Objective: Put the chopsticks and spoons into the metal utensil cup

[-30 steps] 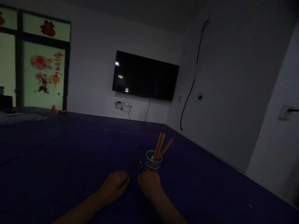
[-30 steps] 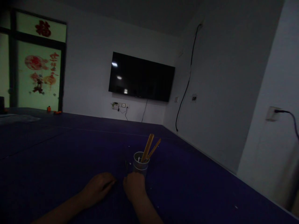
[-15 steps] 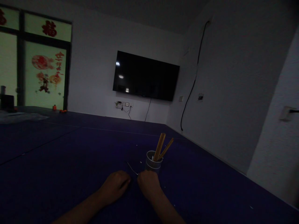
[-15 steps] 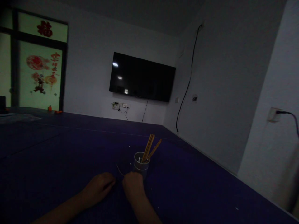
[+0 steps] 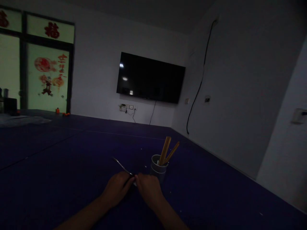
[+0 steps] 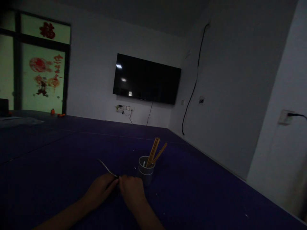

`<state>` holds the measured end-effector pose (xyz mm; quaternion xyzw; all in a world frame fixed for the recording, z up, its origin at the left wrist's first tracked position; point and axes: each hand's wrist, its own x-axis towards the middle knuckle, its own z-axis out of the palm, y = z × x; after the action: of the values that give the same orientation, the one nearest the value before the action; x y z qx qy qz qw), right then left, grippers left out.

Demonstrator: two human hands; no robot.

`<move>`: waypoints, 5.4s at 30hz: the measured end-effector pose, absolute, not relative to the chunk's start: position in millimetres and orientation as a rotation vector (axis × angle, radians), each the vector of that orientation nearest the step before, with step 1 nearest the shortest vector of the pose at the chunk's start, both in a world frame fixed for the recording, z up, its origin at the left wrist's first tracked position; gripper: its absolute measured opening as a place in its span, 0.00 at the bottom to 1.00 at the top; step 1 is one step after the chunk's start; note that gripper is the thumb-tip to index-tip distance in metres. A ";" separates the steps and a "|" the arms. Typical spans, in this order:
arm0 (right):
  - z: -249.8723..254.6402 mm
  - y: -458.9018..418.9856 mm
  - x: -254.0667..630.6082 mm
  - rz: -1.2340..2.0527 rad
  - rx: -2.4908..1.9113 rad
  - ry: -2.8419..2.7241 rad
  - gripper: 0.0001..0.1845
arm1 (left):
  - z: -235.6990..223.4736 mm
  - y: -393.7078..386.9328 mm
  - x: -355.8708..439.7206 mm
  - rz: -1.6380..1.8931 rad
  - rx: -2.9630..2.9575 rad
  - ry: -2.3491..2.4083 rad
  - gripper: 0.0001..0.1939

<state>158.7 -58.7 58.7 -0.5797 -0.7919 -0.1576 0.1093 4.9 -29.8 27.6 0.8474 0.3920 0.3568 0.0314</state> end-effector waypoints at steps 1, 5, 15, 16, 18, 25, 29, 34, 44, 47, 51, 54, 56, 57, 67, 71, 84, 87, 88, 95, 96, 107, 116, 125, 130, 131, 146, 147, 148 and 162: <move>57.5 -58.4 159.0 -0.467 -1.688 -2.320 0.16 | 27.1 -29.3 4.7 1.124 2.602 1.194 0.19; 53.0 -56.2 161.1 -0.473 -1.643 -2.289 0.16 | 23.7 -26.2 3.3 1.207 2.600 1.108 0.17; 52.6 -56.2 162.6 -0.452 -1.620 -2.296 0.17 | 23.8 -26.3 3.7 1.256 2.652 1.062 0.19; 52.6 -56.3 163.0 -0.439 -1.623 -2.299 0.17 | 23.6 -26.0 4.0 1.243 2.665 1.068 0.19; 52.0 -56.0 164.0 -0.399 -1.619 -2.292 0.17 | 22.2 -24.9 4.1 1.207 2.694 1.079 0.20; 46.2 -55.6 167.5 -0.287 -1.514 -2.207 0.15 | 12.3 -19.4 1.0 1.176 2.706 1.125 0.15; 44.0 -56.2 167.8 -0.289 -1.420 -2.167 0.15 | 10.6 -18.9 2.2 1.074 2.717 1.175 0.14; 42.0 -55.5 168.1 -0.324 -1.315 -2.137 0.15 | 10.2 -19.2 4.3 0.986 2.756 1.262 0.15; 43.0 -57.3 165.6 -0.317 -1.271 -2.211 0.14 | 7.5 -19.0 2.6 1.009 2.735 1.082 0.13; 44.1 -57.9 165.5 -0.302 -1.261 -2.228 0.13 | 9.1 -20.0 2.9 1.008 2.720 1.068 0.13; 45.4 -58.7 165.1 -0.293 -1.254 -2.251 0.13 | 15.0 -23.5 4.3 0.988 2.694 1.042 0.14; 45.7 -59.4 164.4 -0.279 -1.230 -2.276 0.12 | 19.9 -26.8 5.2 0.971 2.679 1.015 0.15; 45.4 -59.7 163.9 -0.273 -1.220 -2.284 0.13 | 21.7 -28.0 5.2 0.958 2.674 1.026 0.15; 45.0 -59.8 163.7 -0.273 -1.215 -2.285 0.13 | 22.0 -28.2 5.1 0.952 2.672 1.031 0.15; 41.0 -60.6 162.3 -0.288 -1.100 -2.182 0.18 | 19.7 -26.3 4.7 1.023 2.681 0.936 0.14; 40.1 -63.7 159.0 -0.269 -1.044 -2.126 0.22 | 19.9 -29.0 4.6 1.089 2.727 0.854 0.16; 43.9 -69.2 156.9 -0.407 -0.864 -1.881 0.17 | 22.4 -28.5 4.4 1.256 2.849 1.039 0.16; 49.2 -67.4 159.0 -0.360 -0.884 -1.782 0.17 | 26.0 -29.1 3.2 1.371 2.839 1.193 0.17; 50.0 -66.4 159.9 -0.337 -0.895 -1.748 0.17 | 27.4 -29.2 2.6 1.405 2.821 1.233 0.17; 50.7 -63.3 174.1 -0.323 -0.926 -1.515 0.22 | 31.6 -27.5 1.7 1.465 2.671 1.327 0.17; 52.1 -63.6 178.7 -0.366 -0.951 -1.471 0.23 | 31.0 -26.7 2.0 1.464 2.663 1.330 0.17; 75.9 -44.9 240.7 -0.706 -1.181 -1.178 0.27 | 24.0 -22.0 1.5 1.395 2.695 1.254 0.17; 75.0 -39.4 235.6 -0.668 -1.360 -1.240 0.30 | 22.4 -21.7 3.8 1.313 2.685 1.255 0.18; 80.0 -45.2 231.5 -0.522 -1.387 -1.240 0.30 | 25.1 -24.6 3.3 1.147 2.633 1.310 0.16; 80.9 -47.0 229.4 -0.481 -1.406 -1.252 0.31 | 25.3 -25.1 4.0 1.110 2.629 1.308 0.16; 80.7 -47.0 229.5 -0.472 -1.399 -1.245 0.30 | 25.2 -25.1 4.2 1.099 2.631 1.317 0.16; 76.2 -43.7 230.8 -0.382 -1.203 -1.085 0.26 | 23.3 -24.2 5.8 0.946 2.643 1.351 0.17; 75.9 -43.4 230.9 -0.388 -1.192 -1.098 0.25 | 23.6 -24.4 6.1 0.937 2.644 1.353 0.17; 75.6 -43.1 231.0 -0.396 -1.183 -1.115 0.25 | 23.8 -24.5 6.4 0.931 2.644 1.353 0.16; 81.4 -48.0 226.1 -0.418 -1.192 -1.114 0.23 | 29.1 -30.2 6.1 0.865 2.645 1.360 0.17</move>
<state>226.1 -48.0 81.4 -0.5282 -0.4933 -0.1852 0.6659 6.1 -30.2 29.1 0.8538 0.4389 0.2791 0.0222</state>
